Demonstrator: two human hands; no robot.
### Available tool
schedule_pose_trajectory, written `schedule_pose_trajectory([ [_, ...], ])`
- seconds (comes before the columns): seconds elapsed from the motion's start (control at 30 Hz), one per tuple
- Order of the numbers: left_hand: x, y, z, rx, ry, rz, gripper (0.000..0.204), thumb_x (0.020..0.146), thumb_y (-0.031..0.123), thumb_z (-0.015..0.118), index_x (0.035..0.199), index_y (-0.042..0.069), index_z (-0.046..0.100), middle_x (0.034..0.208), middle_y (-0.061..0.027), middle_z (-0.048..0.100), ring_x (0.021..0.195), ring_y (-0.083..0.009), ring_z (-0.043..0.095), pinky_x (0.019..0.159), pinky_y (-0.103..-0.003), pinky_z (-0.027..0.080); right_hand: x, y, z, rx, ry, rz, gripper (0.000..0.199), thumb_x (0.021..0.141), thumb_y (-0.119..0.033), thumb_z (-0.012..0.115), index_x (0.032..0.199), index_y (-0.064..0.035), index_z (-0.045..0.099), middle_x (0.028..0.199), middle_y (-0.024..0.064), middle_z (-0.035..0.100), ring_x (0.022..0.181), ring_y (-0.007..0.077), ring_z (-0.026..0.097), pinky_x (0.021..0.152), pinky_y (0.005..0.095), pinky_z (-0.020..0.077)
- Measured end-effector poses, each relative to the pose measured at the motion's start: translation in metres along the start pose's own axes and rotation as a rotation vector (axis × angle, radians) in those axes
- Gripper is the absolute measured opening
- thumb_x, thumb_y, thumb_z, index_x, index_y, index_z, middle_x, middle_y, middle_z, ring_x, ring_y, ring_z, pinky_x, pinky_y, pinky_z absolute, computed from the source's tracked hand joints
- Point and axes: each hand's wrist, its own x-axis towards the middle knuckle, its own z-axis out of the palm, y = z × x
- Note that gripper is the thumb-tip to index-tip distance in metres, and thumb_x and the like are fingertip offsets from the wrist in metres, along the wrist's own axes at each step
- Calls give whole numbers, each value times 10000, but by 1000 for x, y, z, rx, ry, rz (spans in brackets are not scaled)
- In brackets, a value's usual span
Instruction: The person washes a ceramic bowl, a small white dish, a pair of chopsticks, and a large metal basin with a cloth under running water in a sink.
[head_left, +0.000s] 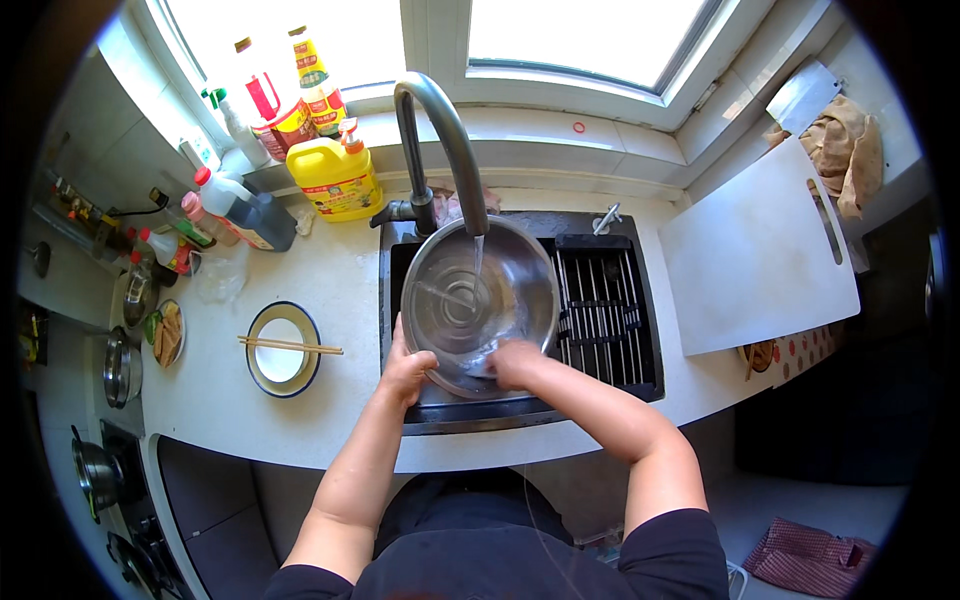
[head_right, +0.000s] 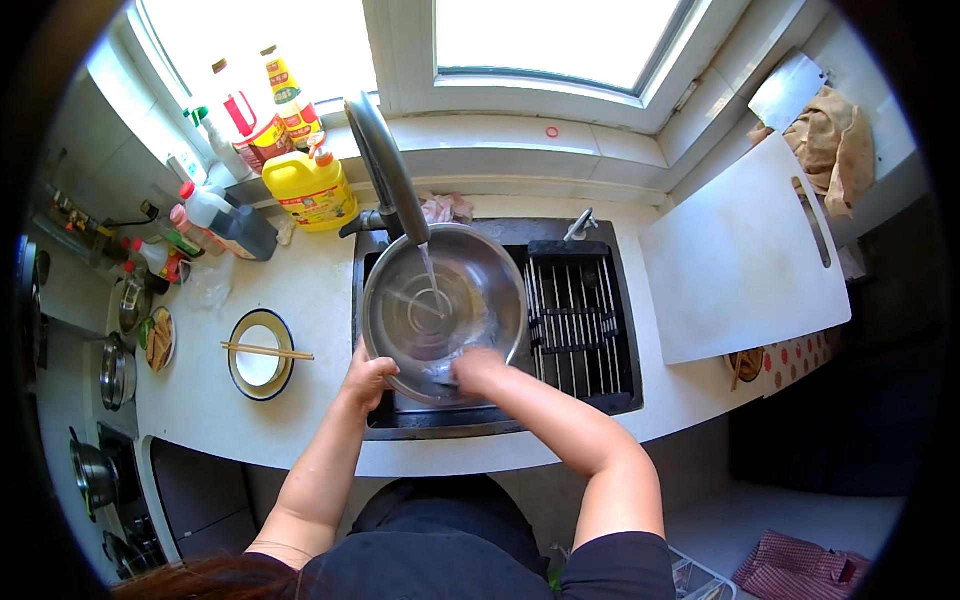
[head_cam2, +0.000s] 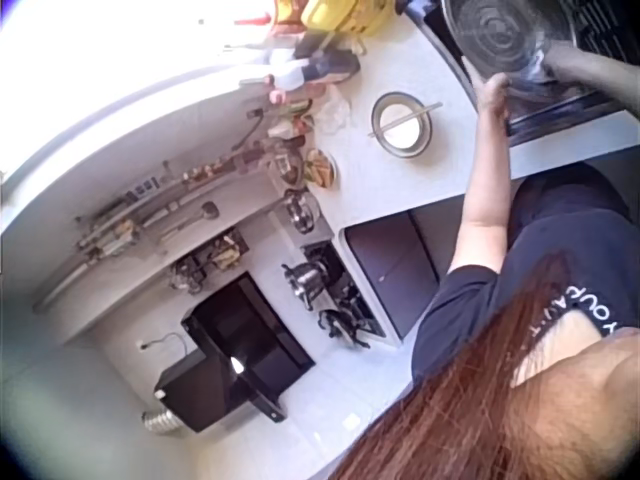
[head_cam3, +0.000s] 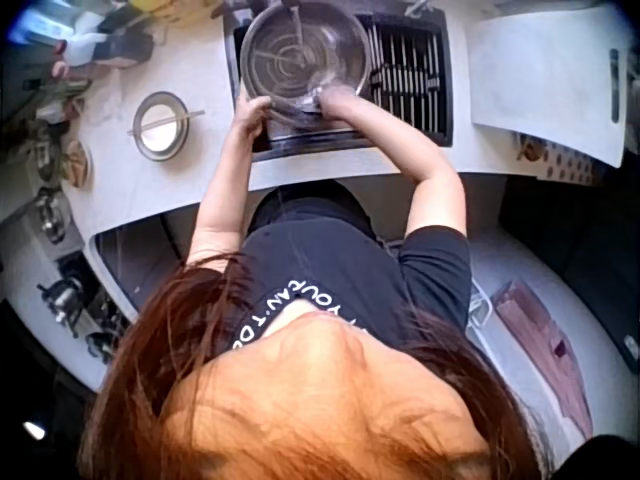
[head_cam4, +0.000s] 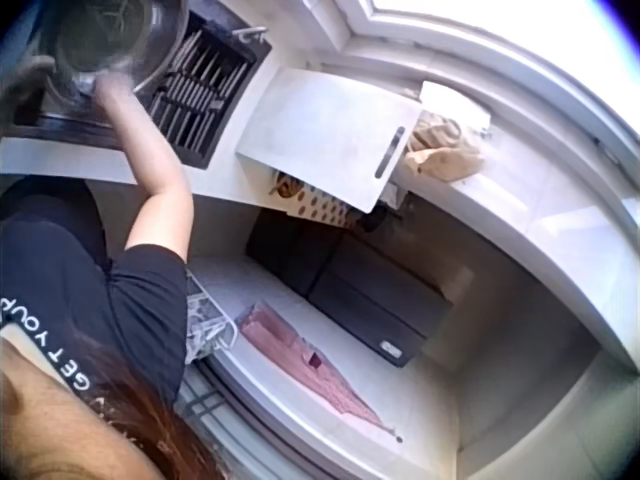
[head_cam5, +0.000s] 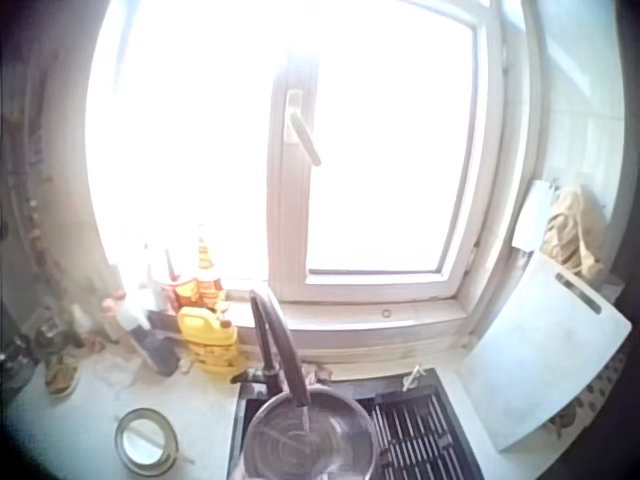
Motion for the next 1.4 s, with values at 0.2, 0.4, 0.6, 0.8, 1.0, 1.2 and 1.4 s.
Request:
schedule_pose_trajectory([
  [0.2, 0, -2, 0, 75, 176, 111, 761, 577, -50, 476, 1303, 93, 295, 1045, -132, 502, 871, -278, 578, 527, -373, 556, -25, 93, 2, -223, 772, 360, 149, 736, -149, 547, 727, -88, 682, 972, 112, 568, 986, 285, 508, 788, 413, 426],
  [0.4, 11, -7, -31, -42, 153, -8, 552, 630, -86, 489, 1171, 7, 437, 947, -125, 560, 808, -267, 580, 600, -374, 519, -29, 83, 0, 1474, 554, 360, 636, 752, -448, 678, 1197, -26, 508, 1079, 99, 560, 685, 164, 603, 465, 255, 478],
  [0.6, 58, -40, -28, -34, 238, -38, 240, 754, 27, 604, 979, -50, 570, 878, -118, 619, 778, -226, 598, 723, -336, 475, -56, 57, -6, 1438, 516, 321, 437, 767, -179, 550, 1168, -19, 482, 985, 101, 592, 703, 183, 596, 422, 276, 496],
  [0.8, 65, -49, 24, 535, 356, -221, 386, 804, 256, 649, 1020, -50, 558, 867, -150, 607, 734, -242, 585, 571, -391, 453, -109, 59, -7, 1518, 417, 514, 440, 769, -113, 484, 1185, 16, 423, 828, 126, 617, 581, 205, 614, 390, 278, 515],
  [1.0, 34, -13, 6, 701, 272, -158, 395, 652, -2, 500, 1035, -60, 579, 943, -200, 629, 855, -277, 619, 736, -352, 480, -109, 53, 47, 1853, 41, 669, 300, 769, -107, 512, 1013, 69, 506, 759, 168, 627, 586, 243, 636, 441, 290, 539],
  [1.2, 81, 50, -5, 678, 495, 163, 709, 724, 118, 579, 1343, -61, 282, 1301, -261, 420, 1210, -347, 425, 994, -356, 345, -56, 30, 48, 2012, 123, 592, 239, 784, -91, 494, 984, 40, 492, 838, 142, 594, 640, 239, 619, 507, 315, 560],
  [1.4, 159, 87, -36, 549, 475, 368, 747, 768, 176, 609, 1361, -75, 229, 1366, -237, 343, 1285, -291, 325, 1059, -322, 238, -86, 25, 26, 1762, 331, 553, 476, 758, -53, 456, 1224, -5, 373, 972, 163, 581, 691, 259, 630, 463, 317, 547],
])
